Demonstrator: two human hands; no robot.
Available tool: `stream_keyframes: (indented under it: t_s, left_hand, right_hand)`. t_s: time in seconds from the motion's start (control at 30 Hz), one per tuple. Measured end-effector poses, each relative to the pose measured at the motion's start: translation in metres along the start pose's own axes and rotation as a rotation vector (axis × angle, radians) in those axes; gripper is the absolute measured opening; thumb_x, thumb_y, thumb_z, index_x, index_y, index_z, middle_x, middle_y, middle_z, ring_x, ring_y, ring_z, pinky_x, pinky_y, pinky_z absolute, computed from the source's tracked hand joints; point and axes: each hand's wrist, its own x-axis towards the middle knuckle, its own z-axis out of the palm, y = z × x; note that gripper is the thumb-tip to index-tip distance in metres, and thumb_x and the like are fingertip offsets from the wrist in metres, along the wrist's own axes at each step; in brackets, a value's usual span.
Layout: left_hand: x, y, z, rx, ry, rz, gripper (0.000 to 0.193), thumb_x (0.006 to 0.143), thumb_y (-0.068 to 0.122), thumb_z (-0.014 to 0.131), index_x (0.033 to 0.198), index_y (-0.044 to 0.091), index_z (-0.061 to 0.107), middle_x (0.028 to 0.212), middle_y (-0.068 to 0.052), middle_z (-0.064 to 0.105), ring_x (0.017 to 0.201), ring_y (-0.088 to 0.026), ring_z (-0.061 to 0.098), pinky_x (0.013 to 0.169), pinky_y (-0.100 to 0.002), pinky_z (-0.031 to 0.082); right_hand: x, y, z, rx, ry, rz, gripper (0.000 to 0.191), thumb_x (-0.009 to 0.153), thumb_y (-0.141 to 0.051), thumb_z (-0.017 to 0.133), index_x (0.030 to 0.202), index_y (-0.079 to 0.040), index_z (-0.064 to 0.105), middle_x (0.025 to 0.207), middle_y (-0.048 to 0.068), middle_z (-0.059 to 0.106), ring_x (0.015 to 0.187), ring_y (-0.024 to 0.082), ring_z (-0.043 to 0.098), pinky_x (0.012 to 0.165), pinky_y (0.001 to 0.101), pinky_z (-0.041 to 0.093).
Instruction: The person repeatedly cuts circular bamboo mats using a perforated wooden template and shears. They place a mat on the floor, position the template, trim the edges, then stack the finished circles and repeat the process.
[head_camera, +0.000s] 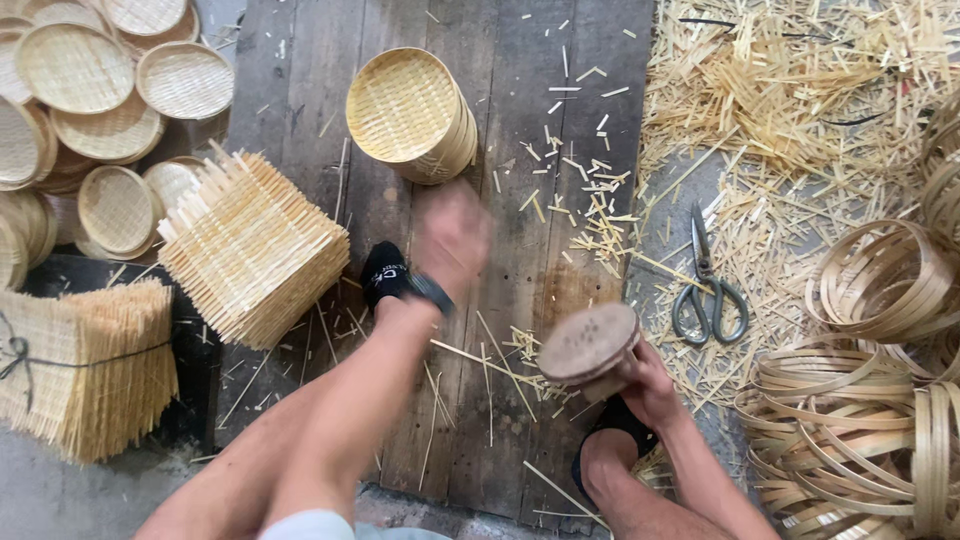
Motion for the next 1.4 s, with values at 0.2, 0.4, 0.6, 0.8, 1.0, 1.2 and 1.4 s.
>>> stream_keyframes:
  t_s: [0.2, 0.4, 0.6, 0.8, 1.0, 1.2, 1.4]
  left_hand:
    - [-0.103, 0.052, 0.093, -1.232, -0.31, -0.842, 0.045, 0.096, 0.033, 0.069, 0.126, 0.0, 0.07, 0.116, -0.011, 0.076, 0.1, -0.014, 0.068, 0.089, -0.031, 0.054]
    - [-0.093, 0.024, 0.087, -1.126, -0.225, -0.569, 0.041, 0.09, 0.021, 0.075, 0.125, 0.0, 0.071, 0.114, -0.011, 0.076, 0.099, -0.016, 0.07, 0.088, -0.03, 0.056]
    - [-0.041, -0.099, -0.062, -0.14, 0.102, -0.161, 0.059, 0.07, 0.007, 0.074, 0.128, 0.004, 0.061, 0.13, -0.018, 0.062, 0.125, -0.038, 0.055, 0.107, -0.046, 0.045]
    - [-0.044, -0.188, -0.163, 0.092, -0.262, -0.8, 0.05, 0.088, 0.04, 0.076, 0.119, 0.002, 0.064, 0.115, -0.023, 0.07, 0.105, -0.033, 0.072, 0.091, -0.05, 0.055]
    - [-0.053, -0.218, -0.185, 0.062, -0.037, -0.454, 0.019, 0.104, 0.026, 0.068, 0.111, 0.012, 0.077, 0.103, -0.019, 0.074, 0.093, -0.031, 0.072, 0.086, -0.044, 0.057]
    - [-0.036, -0.17, -0.186, 0.347, 0.82, -0.11, 0.011, 0.107, 0.012, 0.067, 0.102, 0.008, 0.076, 0.1, -0.009, 0.078, 0.095, -0.022, 0.072, 0.086, -0.041, 0.056]
    - [-0.1, 0.027, -0.042, 0.648, 0.259, 0.53, 0.04, 0.092, 0.004, 0.065, 0.132, 0.001, 0.063, 0.111, -0.013, 0.07, 0.091, -0.023, 0.068, 0.078, -0.038, 0.058]
  right_hand:
    - [0.053, -0.012, 0.018, 0.12, 0.099, -0.041, 0.054, 0.104, -0.037, 0.054, 0.135, 0.006, 0.059, 0.117, 0.015, 0.07, 0.104, 0.024, 0.063, 0.09, 0.0361, 0.053]
    - [0.059, 0.003, 0.006, -0.871, 0.457, -0.036, 0.043, 0.107, -0.036, 0.061, 0.094, 0.004, 0.066, 0.078, 0.004, 0.056, 0.073, 0.012, 0.045, 0.065, 0.031, 0.042]
    - [0.03, 0.03, -0.013, -0.712, 0.425, 0.014, 0.047, 0.107, -0.038, 0.059, 0.089, 0.006, 0.065, 0.076, 0.008, 0.059, 0.067, 0.013, 0.053, 0.06, 0.031, 0.048]
    - [0.018, 0.044, -0.027, -0.481, 0.36, 0.022, 0.043, 0.105, -0.035, 0.053, 0.099, 0.004, 0.068, 0.083, 0.013, 0.07, 0.067, 0.021, 0.068, 0.064, 0.034, 0.058]
    - [0.024, 0.048, -0.038, -0.43, 0.333, 0.037, 0.04, 0.105, -0.033, 0.055, 0.101, 0.005, 0.067, 0.084, 0.012, 0.069, 0.066, 0.02, 0.067, 0.063, 0.0329, 0.058]
    - [0.018, 0.033, -0.025, -0.343, 0.441, -0.07, 0.04, 0.106, -0.034, 0.053, 0.109, 0.002, 0.067, 0.088, 0.011, 0.07, 0.071, 0.018, 0.066, 0.065, 0.0315, 0.055]
    - [0.019, -0.02, -0.004, 0.096, 0.196, -0.148, 0.049, 0.102, -0.044, 0.046, 0.115, 0.0, 0.064, 0.096, 0.008, 0.071, 0.086, 0.017, 0.07, 0.076, 0.0318, 0.059]
